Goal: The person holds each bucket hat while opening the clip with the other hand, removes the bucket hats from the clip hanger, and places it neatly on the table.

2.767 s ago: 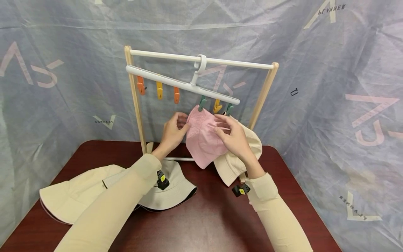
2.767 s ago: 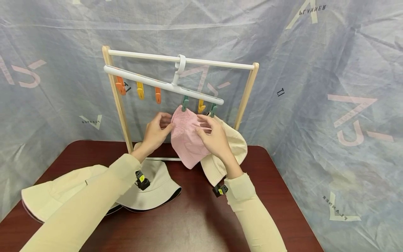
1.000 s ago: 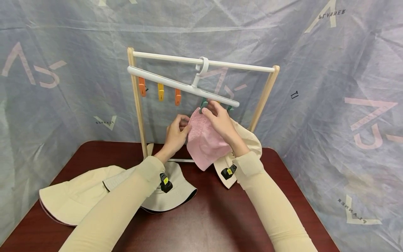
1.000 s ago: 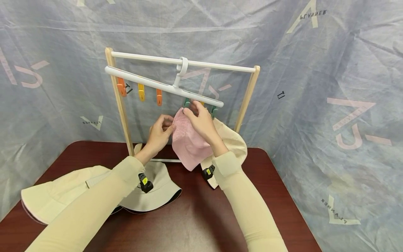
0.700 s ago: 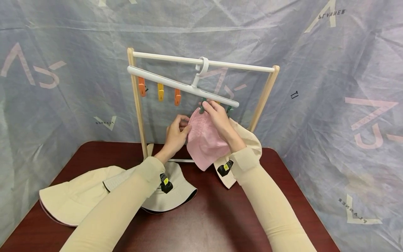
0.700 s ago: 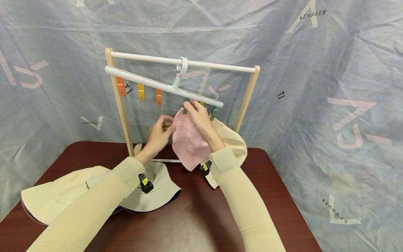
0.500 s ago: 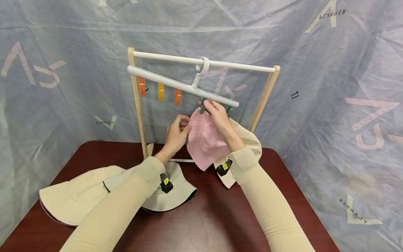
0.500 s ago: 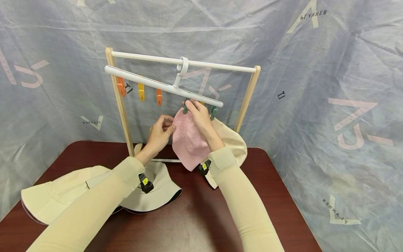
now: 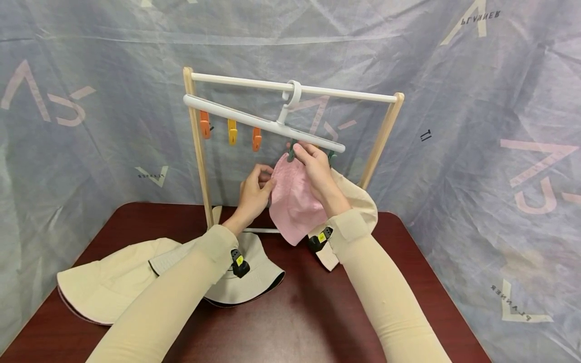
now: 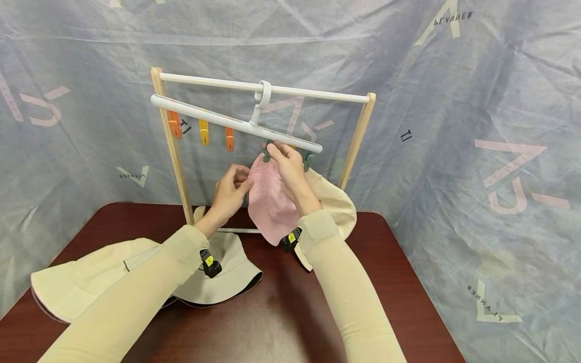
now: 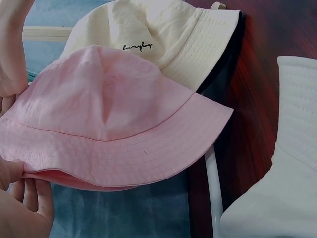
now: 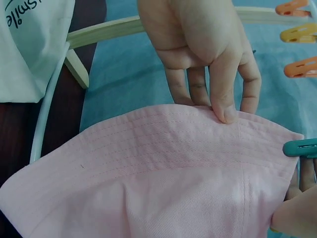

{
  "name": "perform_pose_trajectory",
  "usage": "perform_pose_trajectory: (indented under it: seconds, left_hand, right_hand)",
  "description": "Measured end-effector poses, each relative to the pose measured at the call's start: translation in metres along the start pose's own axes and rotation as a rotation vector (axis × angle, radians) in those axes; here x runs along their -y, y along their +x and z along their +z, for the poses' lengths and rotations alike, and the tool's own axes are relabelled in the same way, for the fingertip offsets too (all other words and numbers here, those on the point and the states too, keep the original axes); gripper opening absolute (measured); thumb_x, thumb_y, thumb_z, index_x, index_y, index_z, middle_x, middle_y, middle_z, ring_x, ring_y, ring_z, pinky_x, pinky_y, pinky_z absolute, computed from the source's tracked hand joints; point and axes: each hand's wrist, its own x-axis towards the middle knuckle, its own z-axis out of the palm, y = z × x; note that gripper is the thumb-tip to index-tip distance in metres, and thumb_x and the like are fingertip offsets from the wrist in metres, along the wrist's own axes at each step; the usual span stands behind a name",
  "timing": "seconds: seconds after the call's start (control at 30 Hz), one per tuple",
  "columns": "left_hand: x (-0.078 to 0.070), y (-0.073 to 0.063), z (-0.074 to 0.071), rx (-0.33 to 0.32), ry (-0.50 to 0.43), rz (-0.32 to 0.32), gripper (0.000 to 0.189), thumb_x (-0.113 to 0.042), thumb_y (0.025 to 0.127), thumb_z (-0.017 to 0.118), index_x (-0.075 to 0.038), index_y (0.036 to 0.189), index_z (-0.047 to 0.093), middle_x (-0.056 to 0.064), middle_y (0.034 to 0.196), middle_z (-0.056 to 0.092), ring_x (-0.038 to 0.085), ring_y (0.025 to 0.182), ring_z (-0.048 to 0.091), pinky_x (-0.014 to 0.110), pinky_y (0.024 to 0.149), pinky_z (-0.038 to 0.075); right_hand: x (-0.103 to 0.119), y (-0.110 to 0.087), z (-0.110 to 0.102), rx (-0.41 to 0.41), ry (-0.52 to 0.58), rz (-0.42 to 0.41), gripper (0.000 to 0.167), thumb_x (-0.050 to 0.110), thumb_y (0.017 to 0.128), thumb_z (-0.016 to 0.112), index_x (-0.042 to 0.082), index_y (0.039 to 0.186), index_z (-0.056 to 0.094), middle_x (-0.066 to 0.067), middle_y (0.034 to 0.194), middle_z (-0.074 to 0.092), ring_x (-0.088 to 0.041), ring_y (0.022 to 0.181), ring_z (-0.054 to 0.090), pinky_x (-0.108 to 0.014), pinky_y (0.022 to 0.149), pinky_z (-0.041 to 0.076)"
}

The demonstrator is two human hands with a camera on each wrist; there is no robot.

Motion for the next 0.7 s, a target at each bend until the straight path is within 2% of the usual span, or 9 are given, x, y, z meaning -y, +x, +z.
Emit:
perform_pose_trajectory:
  seconds: [0.27, 0.7]
  left_hand:
    - [-0.0017, -0.0013, 0.0008, -0.004, 0.001, 0.016, 0.021, -0.016, 0.106, 0.068, -0.015, 0.127, 0.064, 0.009, 0.111, 0.072, 0.025, 0.103, 0.074, 0.042, 0.085, 0.058]
    - [-0.0034, -0.0037, 0.0037, -0.012, -0.002, 0.041, 0.021, -0.015, 0.105, 0.069, -0.014, 0.125, 0.065, 0.009, 0.107, 0.074, 0.024, 0.097, 0.075, 0.038, 0.077, 0.058]
  right_hand:
    - [-0.0034, 0.0017, 0.0015, -0.048, -0.02, -0.026, 0.042, 0.019, 0.11, 0.061, -0.006, 0.143, 0.058, -0.026, 0.143, 0.063, -0.023, 0.136, 0.058, -0.029, 0.116, 0.042]
    - [-0.0058, 0.0007, 0.0055, -0.148, -0.139, -0.06, 0.046, 0.03, 0.108, 0.065, -0.002, 0.141, 0.063, -0.019, 0.135, 0.07, -0.022, 0.132, 0.062, -0.034, 0.114, 0.046]
